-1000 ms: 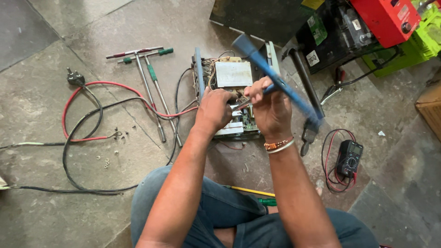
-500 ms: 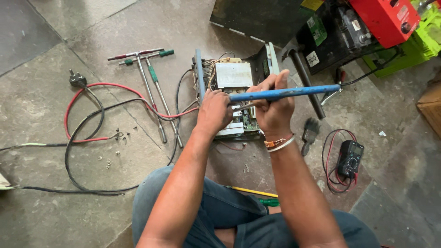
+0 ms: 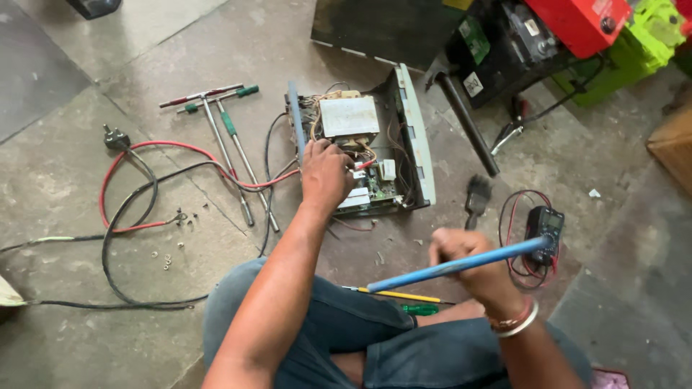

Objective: The person sits on the floor and repairs an open electronic device, likely a battery charger. They use a screwdriver to tighten connections on the internal circuit board and handle various wires and components.

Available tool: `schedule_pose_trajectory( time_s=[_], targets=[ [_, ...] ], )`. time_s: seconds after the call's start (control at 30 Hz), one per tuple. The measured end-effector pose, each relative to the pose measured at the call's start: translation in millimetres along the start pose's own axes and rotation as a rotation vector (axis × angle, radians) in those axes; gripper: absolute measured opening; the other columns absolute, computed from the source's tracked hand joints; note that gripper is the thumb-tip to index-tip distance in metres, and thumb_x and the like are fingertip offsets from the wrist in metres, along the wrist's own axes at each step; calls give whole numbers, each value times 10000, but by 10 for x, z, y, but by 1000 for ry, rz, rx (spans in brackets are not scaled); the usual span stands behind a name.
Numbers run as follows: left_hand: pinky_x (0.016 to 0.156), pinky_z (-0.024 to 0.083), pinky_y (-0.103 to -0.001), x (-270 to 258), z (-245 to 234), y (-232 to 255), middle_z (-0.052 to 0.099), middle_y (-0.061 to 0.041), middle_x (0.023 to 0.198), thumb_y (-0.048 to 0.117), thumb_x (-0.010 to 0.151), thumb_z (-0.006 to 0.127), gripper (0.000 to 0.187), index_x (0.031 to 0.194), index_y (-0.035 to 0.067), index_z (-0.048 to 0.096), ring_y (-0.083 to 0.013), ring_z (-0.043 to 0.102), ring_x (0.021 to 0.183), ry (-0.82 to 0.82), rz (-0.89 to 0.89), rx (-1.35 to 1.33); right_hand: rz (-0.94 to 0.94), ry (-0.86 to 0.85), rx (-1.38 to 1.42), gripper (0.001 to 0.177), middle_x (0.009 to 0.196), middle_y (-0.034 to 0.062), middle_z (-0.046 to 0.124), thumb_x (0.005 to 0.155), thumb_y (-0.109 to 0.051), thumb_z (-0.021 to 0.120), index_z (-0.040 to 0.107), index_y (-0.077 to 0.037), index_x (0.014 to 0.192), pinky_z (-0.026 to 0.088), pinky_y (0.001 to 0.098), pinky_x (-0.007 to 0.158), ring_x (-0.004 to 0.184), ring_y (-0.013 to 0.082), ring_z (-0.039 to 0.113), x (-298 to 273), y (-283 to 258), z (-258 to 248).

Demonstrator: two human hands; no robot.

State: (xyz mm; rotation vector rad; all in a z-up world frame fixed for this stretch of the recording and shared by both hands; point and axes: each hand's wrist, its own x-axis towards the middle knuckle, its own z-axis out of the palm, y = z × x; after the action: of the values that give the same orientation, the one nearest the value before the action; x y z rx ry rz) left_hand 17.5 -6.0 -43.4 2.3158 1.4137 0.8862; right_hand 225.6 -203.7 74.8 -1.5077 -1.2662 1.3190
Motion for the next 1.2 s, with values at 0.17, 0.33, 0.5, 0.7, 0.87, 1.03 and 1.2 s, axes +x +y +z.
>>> schedule_pose_trajectory(
  time_s=[0.17,0.33,0.5,0.7,0.87,1.03,1.2],
  targets=[
    [1122,363,-479,-34,49,-8,684,-85,962,292,722,869,210,783,122,761,-308,574,1144,65,50,13,348,-67,-257,446,592,2,490,984,-406,588,596,-55,709,424,344,527,565,129,494,-16,816,225],
    [1111,356,-495,-56,26,92,683,-78,958,290,734,867,213,803,122,757,-313,578,1130,78,117,32,101,-218,-562,460,791,192,714,974,-400,499,712,-24,818,515,475,714,743,366,667,327,1160,404],
    [1101,387,-460,-10,-45,122,656,-107,995,326,689,888,353,811,61,689,-325,570,1123,-102,-9,43,181,-148,-698,485,919,237,706,974,-441,484,736,-41,870,507,537,825,910,449,660,388,1181,370],
    [1104,339,-491,-17,-13,62,677,-85,995,152,691,815,182,873,145,806,-331,571,1145,-27,165,-15,317,-74,-686,531,991,233,708,980,-497,478,749,-48,899,509,547,876,982,455,655,413,1199,403],
    [1067,416,-426,-25,-25,-18,682,-80,997,171,690,822,153,828,117,786,-326,568,1141,-88,97,-43,300,-78,-677,522,994,242,704,990,-489,484,744,-44,907,503,550,884,985,461,652,420,1225,409],
    [1018,436,-448,-53,-56,1,682,-99,1002,151,761,810,215,967,94,786,-336,568,1113,-35,200,-41,260,-46,-666,508,984,241,707,987,-472,501,735,-34,879,505,540,882,972,456,653,412,1250,425],
    [1003,450,-447,-38,-41,58,680,-94,977,209,793,831,166,892,99,756,-344,580,1122,-67,129,29,189,-28,-664,499,973,239,701,987,-463,510,723,-30,863,496,548,871,967,460,642,409,1307,427]
  ],
)
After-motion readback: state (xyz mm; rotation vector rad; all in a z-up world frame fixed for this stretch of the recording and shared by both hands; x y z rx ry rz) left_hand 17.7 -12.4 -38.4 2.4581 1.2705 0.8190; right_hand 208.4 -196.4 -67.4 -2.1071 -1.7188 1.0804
